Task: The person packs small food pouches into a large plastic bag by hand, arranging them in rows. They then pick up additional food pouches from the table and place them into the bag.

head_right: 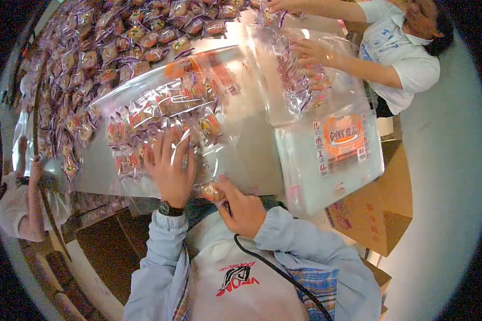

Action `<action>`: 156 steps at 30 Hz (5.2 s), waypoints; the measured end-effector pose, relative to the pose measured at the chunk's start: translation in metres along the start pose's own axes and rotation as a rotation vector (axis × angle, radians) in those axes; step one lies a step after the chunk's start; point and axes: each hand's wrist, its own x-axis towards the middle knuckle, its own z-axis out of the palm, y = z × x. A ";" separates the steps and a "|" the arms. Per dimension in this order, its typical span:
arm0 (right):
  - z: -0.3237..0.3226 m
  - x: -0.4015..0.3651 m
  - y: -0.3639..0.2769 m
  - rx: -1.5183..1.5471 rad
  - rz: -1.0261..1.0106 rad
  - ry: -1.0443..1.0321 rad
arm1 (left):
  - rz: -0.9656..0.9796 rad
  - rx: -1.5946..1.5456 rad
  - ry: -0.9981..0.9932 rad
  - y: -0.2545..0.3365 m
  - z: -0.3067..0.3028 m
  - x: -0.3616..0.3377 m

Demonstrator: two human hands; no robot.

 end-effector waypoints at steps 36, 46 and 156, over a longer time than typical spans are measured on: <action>0.090 0.116 0.016 0.537 0.286 0.562 | 0.251 -0.023 -0.239 -0.018 0.011 0.022; 0.067 0.098 0.021 0.361 0.007 0.572 | 0.202 -0.176 -0.059 -0.016 0.034 0.022; -0.002 0.083 0.045 -0.065 -0.319 0.350 | 0.411 -0.109 -0.257 -0.024 0.025 0.033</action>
